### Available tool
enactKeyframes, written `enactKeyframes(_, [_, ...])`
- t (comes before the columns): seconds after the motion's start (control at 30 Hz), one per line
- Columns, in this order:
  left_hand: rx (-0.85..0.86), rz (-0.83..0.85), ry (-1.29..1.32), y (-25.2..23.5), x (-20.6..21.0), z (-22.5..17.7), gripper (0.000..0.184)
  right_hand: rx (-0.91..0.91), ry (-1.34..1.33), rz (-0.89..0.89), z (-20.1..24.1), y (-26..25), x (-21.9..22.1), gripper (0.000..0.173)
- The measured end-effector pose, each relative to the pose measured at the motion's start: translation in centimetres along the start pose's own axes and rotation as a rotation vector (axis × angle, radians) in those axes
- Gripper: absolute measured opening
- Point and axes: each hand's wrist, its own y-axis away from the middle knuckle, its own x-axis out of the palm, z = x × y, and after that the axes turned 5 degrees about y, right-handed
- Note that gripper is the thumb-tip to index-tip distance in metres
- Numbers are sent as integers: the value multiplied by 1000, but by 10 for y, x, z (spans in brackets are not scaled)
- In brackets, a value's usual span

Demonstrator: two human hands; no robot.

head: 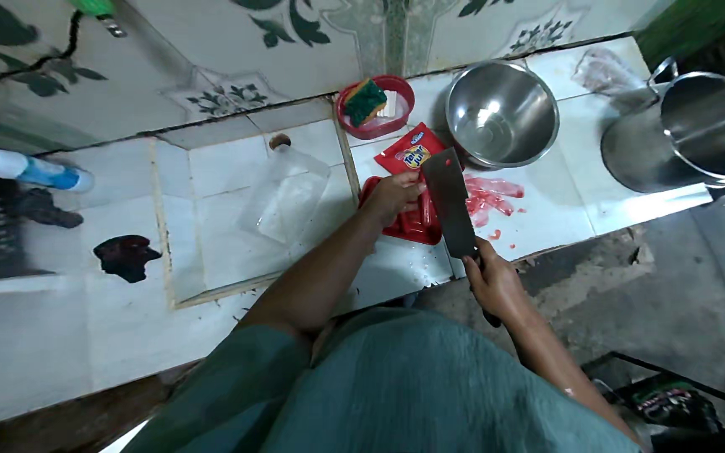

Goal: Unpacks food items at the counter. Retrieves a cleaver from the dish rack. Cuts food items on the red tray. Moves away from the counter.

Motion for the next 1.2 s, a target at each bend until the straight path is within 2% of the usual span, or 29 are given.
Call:
enactKeyframes(0.27, [-15,-7,-26,4,10,-3,44,26,36,-21,10,-8,0,40])
enactKeyframes(0.47, [-44,115,-7,7,6,5,51,30,-7,-37,7,-11,0,39])
enactKeyframes(0.7, [16,-1,37,2,1,11,52,14,-29,-33,8,0,-3,41])
enactKeyframes(1.0, [19,17,5,5,3,5,55,-10,-20,-11,5,2,-2,40])
enactKeyframes(1.2, [-23,81,33,5,7,12,57,71,-65,62,4,-7,-3,39])
